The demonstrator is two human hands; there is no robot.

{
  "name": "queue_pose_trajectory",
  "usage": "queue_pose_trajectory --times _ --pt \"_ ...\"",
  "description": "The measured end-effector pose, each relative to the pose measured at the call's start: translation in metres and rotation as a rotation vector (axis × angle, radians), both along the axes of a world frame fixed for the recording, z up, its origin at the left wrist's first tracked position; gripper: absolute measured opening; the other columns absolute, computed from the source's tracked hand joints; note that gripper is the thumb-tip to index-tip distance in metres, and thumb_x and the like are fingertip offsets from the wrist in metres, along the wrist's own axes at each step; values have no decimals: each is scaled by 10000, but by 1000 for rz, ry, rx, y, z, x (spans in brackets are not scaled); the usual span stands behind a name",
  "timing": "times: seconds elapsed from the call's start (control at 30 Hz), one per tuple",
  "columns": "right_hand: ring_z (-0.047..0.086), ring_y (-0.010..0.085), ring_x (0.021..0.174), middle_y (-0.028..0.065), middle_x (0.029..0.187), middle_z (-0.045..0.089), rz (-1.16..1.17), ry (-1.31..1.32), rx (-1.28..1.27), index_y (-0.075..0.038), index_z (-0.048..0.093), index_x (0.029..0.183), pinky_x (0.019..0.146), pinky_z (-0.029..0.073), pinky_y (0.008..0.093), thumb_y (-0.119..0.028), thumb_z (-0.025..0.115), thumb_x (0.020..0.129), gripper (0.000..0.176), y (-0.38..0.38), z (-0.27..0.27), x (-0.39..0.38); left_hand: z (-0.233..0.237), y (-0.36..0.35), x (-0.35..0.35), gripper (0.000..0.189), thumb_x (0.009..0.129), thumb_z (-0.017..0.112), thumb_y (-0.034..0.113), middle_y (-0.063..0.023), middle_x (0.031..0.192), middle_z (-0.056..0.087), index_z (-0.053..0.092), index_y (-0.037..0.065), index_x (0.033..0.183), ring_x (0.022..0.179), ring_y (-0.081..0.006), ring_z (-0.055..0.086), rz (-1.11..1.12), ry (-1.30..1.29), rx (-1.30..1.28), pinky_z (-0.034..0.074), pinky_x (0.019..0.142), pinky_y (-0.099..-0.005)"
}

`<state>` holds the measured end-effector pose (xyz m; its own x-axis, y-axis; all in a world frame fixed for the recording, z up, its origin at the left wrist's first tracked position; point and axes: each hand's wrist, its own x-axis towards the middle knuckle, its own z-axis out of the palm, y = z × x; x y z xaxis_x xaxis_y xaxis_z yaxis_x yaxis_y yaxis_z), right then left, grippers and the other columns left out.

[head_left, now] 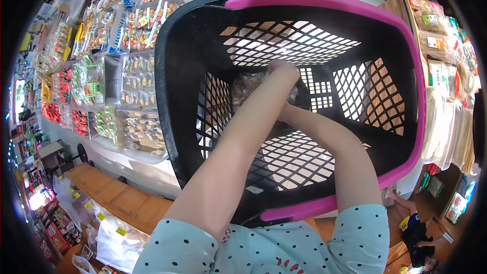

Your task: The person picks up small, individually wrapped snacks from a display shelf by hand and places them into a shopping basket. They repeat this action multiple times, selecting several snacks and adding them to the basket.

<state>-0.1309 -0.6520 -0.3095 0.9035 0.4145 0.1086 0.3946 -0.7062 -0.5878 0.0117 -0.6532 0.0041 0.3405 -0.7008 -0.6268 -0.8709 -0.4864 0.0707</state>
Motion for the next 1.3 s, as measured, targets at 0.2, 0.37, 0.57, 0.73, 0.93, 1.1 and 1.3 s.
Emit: queue_pose_trajectory --times 0.2,0.37,0.57,0.73,0.93,1.1,1.3 --pt "636 313 944 139 1055 641 31 395 -202 -108 475 1273 794 498 448 -214 479 872 414 0 34 -16 -60 59 -19 208 755 664 187 -52 953 695 715 103 938 878 -215 663 140 55 112 529 717 -370" --pt "625 310 1002 149 1106 631 59 717 -379 -112 470 1294 846 487 450 -224 465 879 430 7 65 -14 -107 77 -45 209 756 666 196 -50 952 695 716 106 937 873 -213 664 250 102 210 531 713 -370" --pt "626 334 978 157 1083 638 -81 779 -327 -98 654 1044 856 483 447 -212 518 840 270 11 74 -14 -159 86 -66 210 756 668 208 -47 950 696 717 110 936 866 -211 664 365 156 297 533 707 -369" --pt "615 317 992 155 1068 643 -59 781 -290 -99 674 994 872 478 424 -178 562 780 254 15 70 2 -172 91 -70 214 755 672 217 -44 950 696 717 114 936 862 -208 664 378 191 328 534 706 -368" --pt "583 288 1044 160 1084 629 90 978 -242 -88 680 948 902 457 388 -210 619 725 261 17 60 26 -137 70 -51 232 745 684 237 -34 954 694 715 126 946 861 -195 662 180 258 284 533 714 -360" --pt "582 267 1027 143 1077 627 -13 902 -156 -79 643 1013 895 456 371 -191 615 745 292 -21 152 82 -77 27 -15 249 736 694 255 -25 958 693 712 136 955 859 -184 660 99 253 220 532 720 -354" --pt "581 242 1006 123 1069 624 -3 788 -81 -68 600 1092 885 455 350 -168 611 768 339 -61 288 97 19 14 -14 270 726 706 275 -15 962 691 709 148 964 858 -171 658 118 230 143 530 727 -346"
